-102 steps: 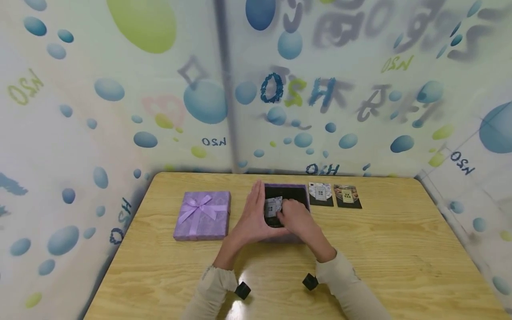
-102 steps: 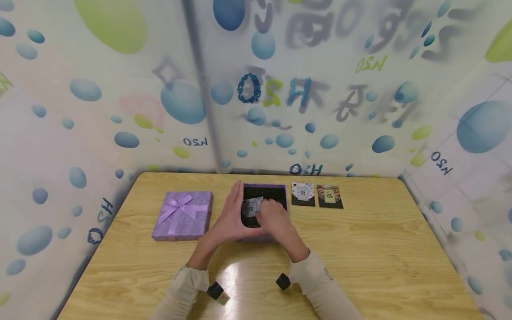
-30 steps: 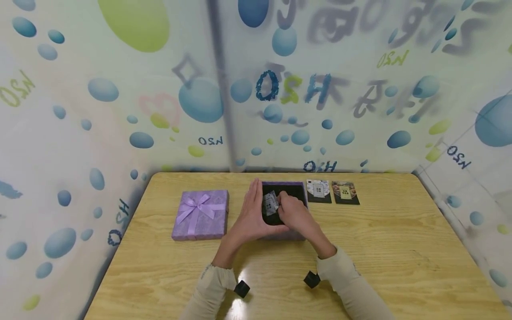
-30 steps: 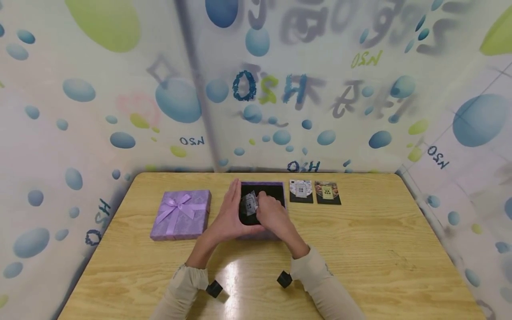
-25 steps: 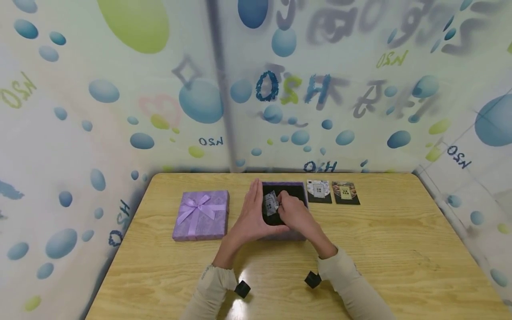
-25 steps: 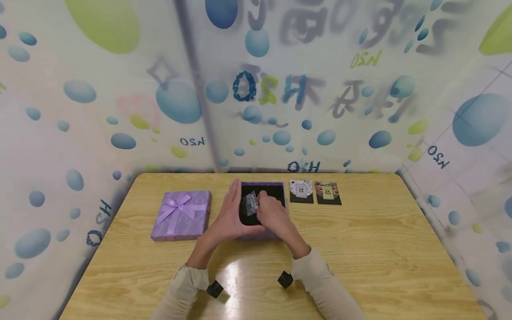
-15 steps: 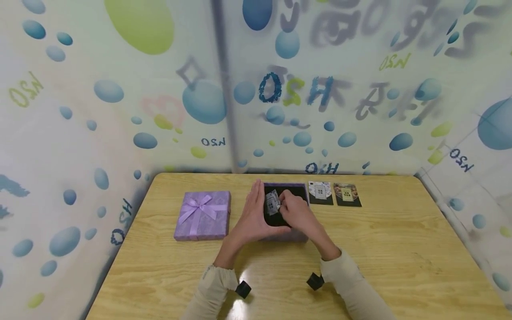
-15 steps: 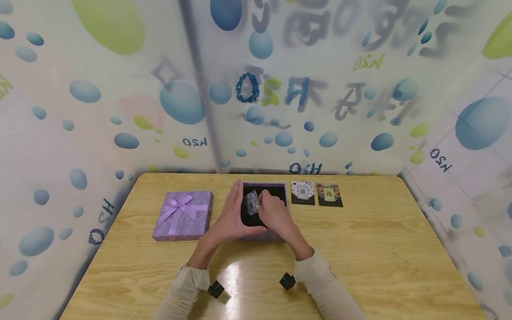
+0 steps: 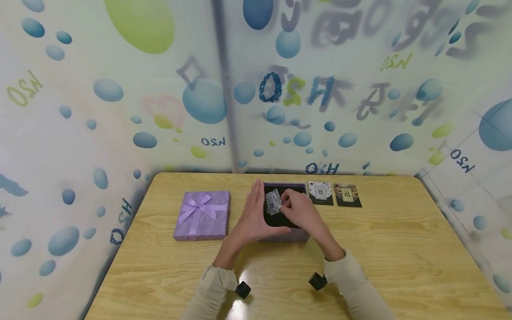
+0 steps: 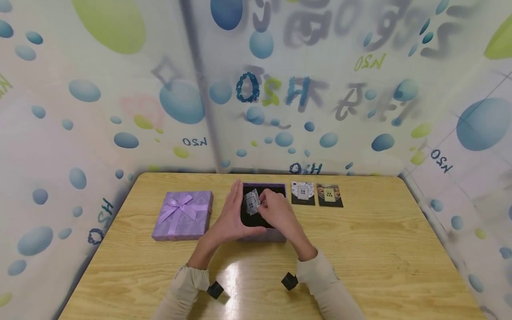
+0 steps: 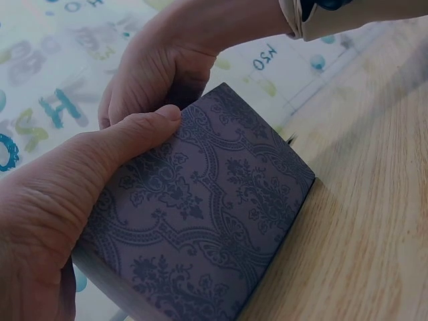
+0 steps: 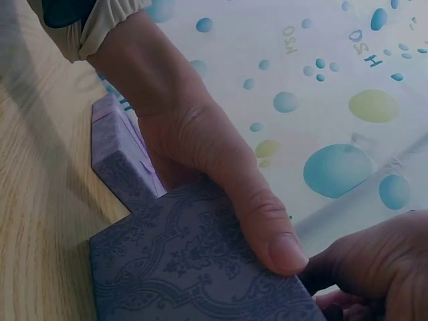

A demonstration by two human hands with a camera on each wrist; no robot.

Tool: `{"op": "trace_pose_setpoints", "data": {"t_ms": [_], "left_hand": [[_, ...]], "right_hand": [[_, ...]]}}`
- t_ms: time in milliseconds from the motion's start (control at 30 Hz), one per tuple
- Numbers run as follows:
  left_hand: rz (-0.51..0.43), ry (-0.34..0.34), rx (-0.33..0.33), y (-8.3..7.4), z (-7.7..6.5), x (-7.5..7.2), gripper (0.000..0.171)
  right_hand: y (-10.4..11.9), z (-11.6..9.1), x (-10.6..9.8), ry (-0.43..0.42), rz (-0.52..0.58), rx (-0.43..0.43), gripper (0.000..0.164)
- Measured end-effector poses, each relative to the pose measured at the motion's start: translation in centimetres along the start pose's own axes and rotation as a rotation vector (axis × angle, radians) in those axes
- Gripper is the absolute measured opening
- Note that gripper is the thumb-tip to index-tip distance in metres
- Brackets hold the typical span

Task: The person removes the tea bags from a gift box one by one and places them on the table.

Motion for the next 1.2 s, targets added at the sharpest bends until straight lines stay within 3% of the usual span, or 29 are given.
{"op": "trace_pose_setpoints", "data": {"t_ms": [733,1200], "left_hand": [[0.004,-0.008,-0.009,0.0,0.2,0.0,0.148],[0.003,0.004,-0.016,-0.3,-0.1,-0.2,0.148]], "right_hand": [[-1.9,0.4,-2.6,0.052,0.151,0.025,0.013],[-3.5,0.2,-4.2,0.047,0.283,-0.021,0.012]]}}
Point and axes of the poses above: each hand's wrist, its own z-axis towards the middle knuckle, its own x-axis out of the palm, y = z × x, the point moved 3 cm from there along z, towards the middle knuckle
